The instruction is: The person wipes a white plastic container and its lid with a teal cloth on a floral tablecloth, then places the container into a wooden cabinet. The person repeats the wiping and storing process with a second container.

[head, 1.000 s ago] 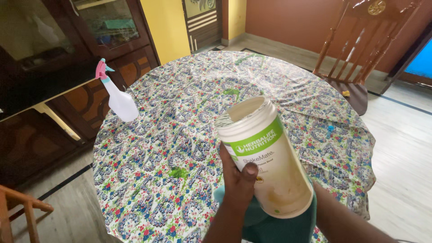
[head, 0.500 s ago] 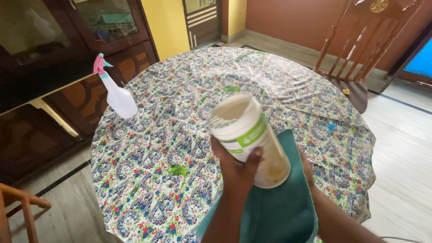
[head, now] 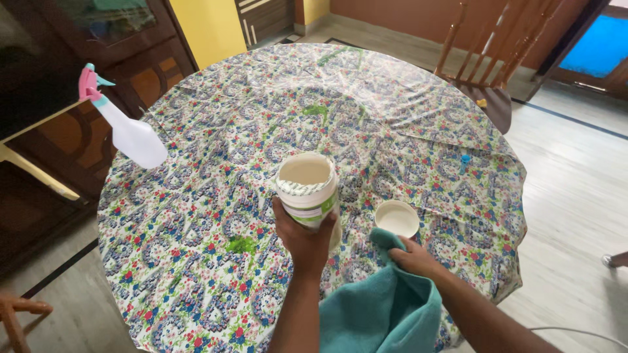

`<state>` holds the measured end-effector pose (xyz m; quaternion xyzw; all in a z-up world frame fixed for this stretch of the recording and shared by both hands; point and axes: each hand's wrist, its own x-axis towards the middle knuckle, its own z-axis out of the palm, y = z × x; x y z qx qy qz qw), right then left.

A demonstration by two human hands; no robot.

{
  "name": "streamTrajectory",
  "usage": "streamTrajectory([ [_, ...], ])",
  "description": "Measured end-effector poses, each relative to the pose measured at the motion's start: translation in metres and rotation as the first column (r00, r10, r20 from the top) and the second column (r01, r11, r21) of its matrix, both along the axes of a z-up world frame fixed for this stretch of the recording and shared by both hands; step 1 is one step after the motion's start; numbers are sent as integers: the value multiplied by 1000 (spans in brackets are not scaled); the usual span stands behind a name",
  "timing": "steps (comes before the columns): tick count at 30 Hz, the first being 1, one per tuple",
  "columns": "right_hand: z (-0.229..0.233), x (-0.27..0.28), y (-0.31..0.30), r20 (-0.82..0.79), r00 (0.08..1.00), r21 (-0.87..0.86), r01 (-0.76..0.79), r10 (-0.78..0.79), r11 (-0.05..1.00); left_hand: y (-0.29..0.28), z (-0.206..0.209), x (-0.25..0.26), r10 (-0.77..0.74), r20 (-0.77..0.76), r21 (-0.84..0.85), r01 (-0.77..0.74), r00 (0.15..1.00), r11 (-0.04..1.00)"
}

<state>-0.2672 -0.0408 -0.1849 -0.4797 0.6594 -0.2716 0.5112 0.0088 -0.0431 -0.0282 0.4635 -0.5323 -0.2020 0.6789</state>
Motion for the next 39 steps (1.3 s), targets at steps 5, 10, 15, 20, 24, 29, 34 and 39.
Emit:
streamTrajectory([
  [5,10,-23,15,-396,918,-44,-19,0,999,-6,-36,5,-73,-4,-35,73,997,997],
  [10,3,-36,27,-485,866,31,-120,120,992,-13,-60,9,-145,-2,73,145,989,987],
  [15,1,-36,18,-541,834,47,-101,110,994,-7,-68,12,-103,53,59,100,993,993],
  [20,17,-36,8,-711,699,-79,-179,71,981,10,-44,14,120,334,-59,-106,935,993],
  [24,28,-37,15,-649,749,-344,-132,-133,930,25,-5,5,236,396,-225,-155,888,962],
  [29,37,-55,18,-529,826,-537,-150,-193,830,50,31,-34,-215,4,-201,211,977,957],
  [34,56,-63,1,-578,816,-262,-190,4,946,59,36,-89,-408,135,253,367,903,895],
  [39,99,-59,-3,294,935,-446,-50,198,894,26,4,-135,-301,-349,180,378,888,908],
])
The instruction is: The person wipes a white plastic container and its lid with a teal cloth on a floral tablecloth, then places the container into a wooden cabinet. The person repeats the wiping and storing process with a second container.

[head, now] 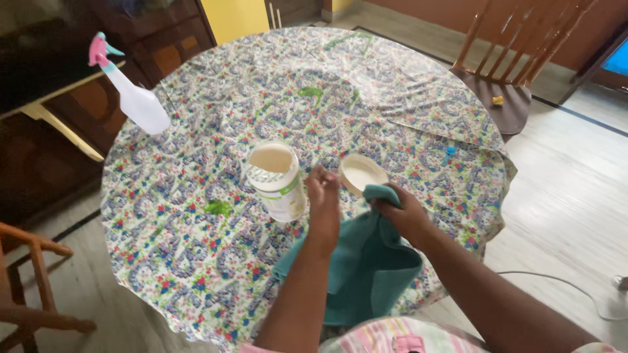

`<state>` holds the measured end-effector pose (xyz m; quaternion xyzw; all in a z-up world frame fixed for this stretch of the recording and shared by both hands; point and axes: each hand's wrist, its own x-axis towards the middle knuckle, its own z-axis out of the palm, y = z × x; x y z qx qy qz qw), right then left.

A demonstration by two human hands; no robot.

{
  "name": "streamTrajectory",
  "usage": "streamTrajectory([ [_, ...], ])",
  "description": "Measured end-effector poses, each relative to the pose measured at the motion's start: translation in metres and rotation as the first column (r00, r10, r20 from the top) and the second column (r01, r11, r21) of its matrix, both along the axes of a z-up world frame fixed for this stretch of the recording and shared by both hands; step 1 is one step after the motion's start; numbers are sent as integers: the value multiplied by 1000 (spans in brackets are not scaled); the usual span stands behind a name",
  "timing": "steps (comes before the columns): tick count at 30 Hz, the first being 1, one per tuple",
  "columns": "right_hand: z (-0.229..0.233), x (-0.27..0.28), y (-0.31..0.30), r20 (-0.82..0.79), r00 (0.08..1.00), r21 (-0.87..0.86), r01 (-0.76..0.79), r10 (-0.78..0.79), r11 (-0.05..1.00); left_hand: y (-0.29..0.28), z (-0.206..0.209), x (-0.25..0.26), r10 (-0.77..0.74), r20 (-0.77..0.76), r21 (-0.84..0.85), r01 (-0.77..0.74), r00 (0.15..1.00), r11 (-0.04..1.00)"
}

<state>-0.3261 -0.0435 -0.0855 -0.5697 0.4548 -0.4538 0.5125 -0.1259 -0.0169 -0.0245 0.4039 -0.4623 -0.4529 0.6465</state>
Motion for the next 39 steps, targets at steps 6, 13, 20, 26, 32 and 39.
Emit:
streamTrajectory([
  [6,65,-32,20,-152,937,53,-310,314,949,-25,-28,-23,-316,-619,95,469,719,878],
  [13,98,-107,-25,159,907,247,347,-391,905,-18,11,-43,-75,-539,331,292,839,897],
  [20,85,-78,-11,-7,984,-266,169,-177,949,-7,4,-67,-180,-505,225,330,844,917],
  [26,12,-48,56,-643,696,-261,-592,320,762,0,-21,-73,-59,-611,276,282,789,919],
  [32,11,-53,10,-753,629,-532,-410,-194,741,24,-19,-91,-118,-581,157,253,805,955],
  [39,23,-44,48,-619,783,-545,-378,-56,748,7,-14,-64,-157,-645,49,246,748,968],
])
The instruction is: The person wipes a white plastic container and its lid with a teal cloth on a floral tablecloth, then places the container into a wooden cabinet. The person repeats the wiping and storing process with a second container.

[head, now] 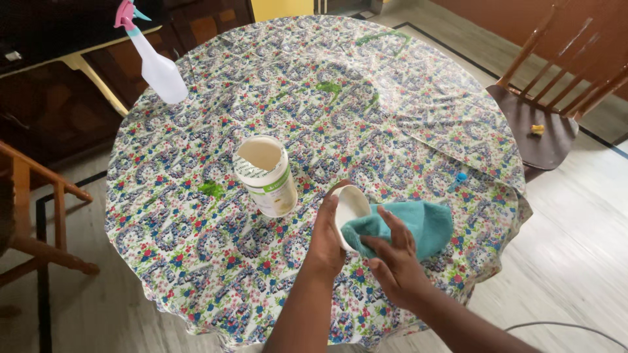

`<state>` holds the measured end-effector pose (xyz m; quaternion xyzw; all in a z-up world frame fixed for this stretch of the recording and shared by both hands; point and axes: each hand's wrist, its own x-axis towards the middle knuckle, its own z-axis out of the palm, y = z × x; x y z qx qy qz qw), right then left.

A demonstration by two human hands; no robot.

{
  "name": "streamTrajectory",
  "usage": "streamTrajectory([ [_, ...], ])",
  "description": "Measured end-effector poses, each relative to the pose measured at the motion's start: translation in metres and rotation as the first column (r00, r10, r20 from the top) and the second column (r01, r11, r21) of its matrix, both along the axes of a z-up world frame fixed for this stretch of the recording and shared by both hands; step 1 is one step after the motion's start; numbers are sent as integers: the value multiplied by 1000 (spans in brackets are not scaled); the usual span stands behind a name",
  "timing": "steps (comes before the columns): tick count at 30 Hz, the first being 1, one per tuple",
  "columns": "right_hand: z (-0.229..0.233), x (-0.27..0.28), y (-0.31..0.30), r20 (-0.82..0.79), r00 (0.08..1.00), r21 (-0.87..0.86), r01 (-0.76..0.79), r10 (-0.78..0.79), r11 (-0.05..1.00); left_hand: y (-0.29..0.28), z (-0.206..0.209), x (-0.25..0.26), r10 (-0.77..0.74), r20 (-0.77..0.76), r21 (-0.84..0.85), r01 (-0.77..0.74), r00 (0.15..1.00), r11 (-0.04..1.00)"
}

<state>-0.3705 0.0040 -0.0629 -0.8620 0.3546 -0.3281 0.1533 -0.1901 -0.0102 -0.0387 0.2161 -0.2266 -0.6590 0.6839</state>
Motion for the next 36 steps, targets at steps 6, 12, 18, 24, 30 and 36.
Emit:
streamTrajectory([
  [6,22,22,-20,95,986,-16,141,-139,990,-8,27,-4,-254,186,219,212,949,952],
  [12,39,46,-13,-73,963,-89,252,-259,963,-16,61,38,-95,307,-26,108,947,994],
  [18,65,76,-8,63,990,-211,136,-125,968,-16,70,48,-144,296,-34,161,944,986],
  [24,85,82,-10,-258,916,97,340,-307,935,-12,68,65,78,528,-172,16,846,985],
  [30,90,82,0,140,990,69,3,-13,998,-12,70,57,-115,199,-34,124,973,992],
  [36,101,74,-13,-204,892,-194,368,-404,909,-13,65,58,-11,370,-141,68,929,988],
])
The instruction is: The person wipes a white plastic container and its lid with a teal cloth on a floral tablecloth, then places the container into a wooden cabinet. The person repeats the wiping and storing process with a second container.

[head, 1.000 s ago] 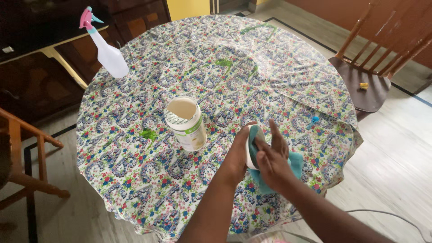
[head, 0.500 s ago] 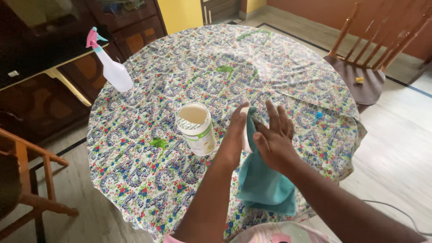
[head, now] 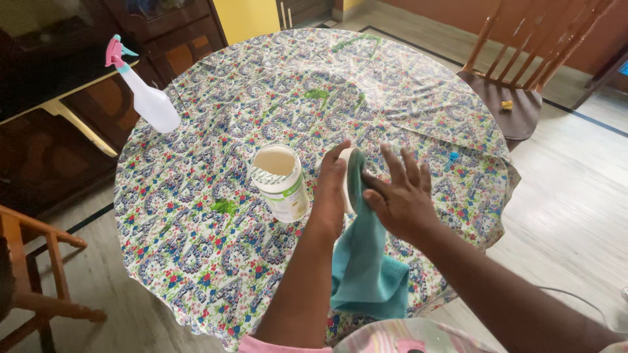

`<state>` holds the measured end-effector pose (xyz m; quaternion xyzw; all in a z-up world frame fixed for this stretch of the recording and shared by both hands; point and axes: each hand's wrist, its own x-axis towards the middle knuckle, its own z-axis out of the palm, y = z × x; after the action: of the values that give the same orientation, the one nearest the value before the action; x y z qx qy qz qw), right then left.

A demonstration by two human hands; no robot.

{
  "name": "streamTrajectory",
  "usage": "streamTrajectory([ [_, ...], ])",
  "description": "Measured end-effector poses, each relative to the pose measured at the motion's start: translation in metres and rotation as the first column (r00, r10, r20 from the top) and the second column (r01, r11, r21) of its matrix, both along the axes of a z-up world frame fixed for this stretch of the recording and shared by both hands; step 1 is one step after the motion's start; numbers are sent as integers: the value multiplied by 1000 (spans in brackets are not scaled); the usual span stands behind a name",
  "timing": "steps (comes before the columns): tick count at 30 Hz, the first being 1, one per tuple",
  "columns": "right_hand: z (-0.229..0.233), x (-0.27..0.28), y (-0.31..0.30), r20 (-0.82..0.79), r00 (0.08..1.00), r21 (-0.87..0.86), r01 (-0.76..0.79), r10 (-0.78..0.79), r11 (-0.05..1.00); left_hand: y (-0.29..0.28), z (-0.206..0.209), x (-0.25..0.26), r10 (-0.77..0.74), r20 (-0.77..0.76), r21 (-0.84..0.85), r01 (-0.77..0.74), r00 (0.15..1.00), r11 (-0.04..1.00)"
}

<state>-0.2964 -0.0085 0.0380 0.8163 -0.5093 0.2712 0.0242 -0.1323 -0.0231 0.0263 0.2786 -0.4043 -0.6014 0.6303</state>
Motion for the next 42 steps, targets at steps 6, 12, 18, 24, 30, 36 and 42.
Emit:
streamTrajectory([
  [6,-27,5,20,335,900,12,-299,277,954,-14,-8,-14,196,-111,32,-193,974,981],
  [12,-31,-13,-7,729,683,255,-336,49,907,-11,-9,-15,151,146,141,-171,978,975],
  [18,4,-42,-38,933,286,327,-413,-220,850,-2,-6,-13,37,25,165,-41,999,986],
  [24,6,-3,-31,614,789,157,-152,24,976,11,-2,-45,-161,-357,224,251,920,942],
  [30,-23,-5,8,225,863,-72,-448,452,891,2,3,-13,-9,-429,312,157,903,937],
  [36,-8,-24,-34,334,877,-10,-361,344,932,6,-8,-29,-50,-516,239,200,855,950],
  [42,-18,-20,-4,224,855,-15,-477,467,879,0,-9,-18,0,-527,289,179,850,940],
])
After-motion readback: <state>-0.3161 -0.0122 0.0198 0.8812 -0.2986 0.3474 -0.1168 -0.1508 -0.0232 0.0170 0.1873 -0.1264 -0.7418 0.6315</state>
